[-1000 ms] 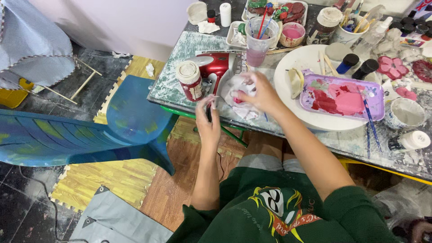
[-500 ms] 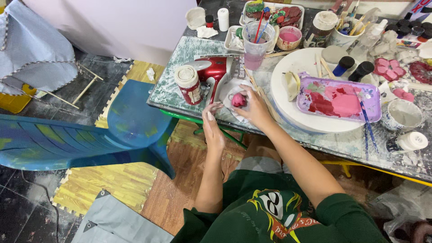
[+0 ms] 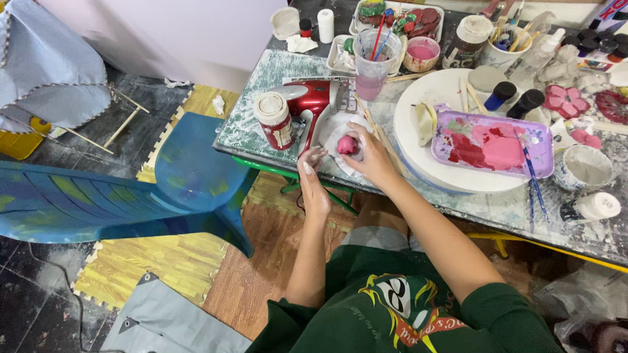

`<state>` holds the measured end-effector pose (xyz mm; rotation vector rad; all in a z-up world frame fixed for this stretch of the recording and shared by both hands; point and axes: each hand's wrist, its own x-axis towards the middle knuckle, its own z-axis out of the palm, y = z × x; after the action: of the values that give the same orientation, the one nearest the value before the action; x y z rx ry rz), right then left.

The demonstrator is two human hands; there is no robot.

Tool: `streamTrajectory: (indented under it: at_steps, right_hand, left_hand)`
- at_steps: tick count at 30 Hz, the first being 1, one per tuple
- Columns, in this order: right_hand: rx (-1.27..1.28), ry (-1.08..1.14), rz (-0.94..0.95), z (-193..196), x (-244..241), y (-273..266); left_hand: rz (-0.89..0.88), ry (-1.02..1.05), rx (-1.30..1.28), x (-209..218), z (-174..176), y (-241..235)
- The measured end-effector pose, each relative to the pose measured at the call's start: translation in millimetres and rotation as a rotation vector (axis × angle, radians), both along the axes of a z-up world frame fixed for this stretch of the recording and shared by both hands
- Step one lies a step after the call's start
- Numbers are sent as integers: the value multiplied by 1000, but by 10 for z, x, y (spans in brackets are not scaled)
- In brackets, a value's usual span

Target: The person paints a small pink flower-shaped object with a brush, then uses a hair dryer to dry the paint. The person rotates the object to apply paint evenly and holds the hair dryer to speed up drying.

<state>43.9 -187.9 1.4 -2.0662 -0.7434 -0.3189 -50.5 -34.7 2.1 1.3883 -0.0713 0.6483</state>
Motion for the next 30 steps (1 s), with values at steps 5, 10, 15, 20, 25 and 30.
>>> streamTrajectory:
  at_steps: [5, 10, 15, 20, 25, 30]
  right_hand:
    - [66, -93, 23, 49, -9, -4]
    - [119, -49, -54, 375, -332, -188]
    - [121, -185, -72, 675, -745, -559]
    - [-39, -230, -155, 908, -1068, -997]
    - [-38, -371, -235, 981, -1252, -1336]
    - [-13, -296, -229, 1112, -1422, -1654]
  left_hand:
    - [36, 34, 38, 37, -27, -24]
    - [-78, 131, -155, 143, 32, -161]
    - [-550, 242, -598, 163, 237, -505]
    - [-874, 180, -774, -11, 532, -1004]
    - [-979, 308, -969, -80, 581, -1413]
    - [-1076, 373, -1043, -47, 463, -1709]
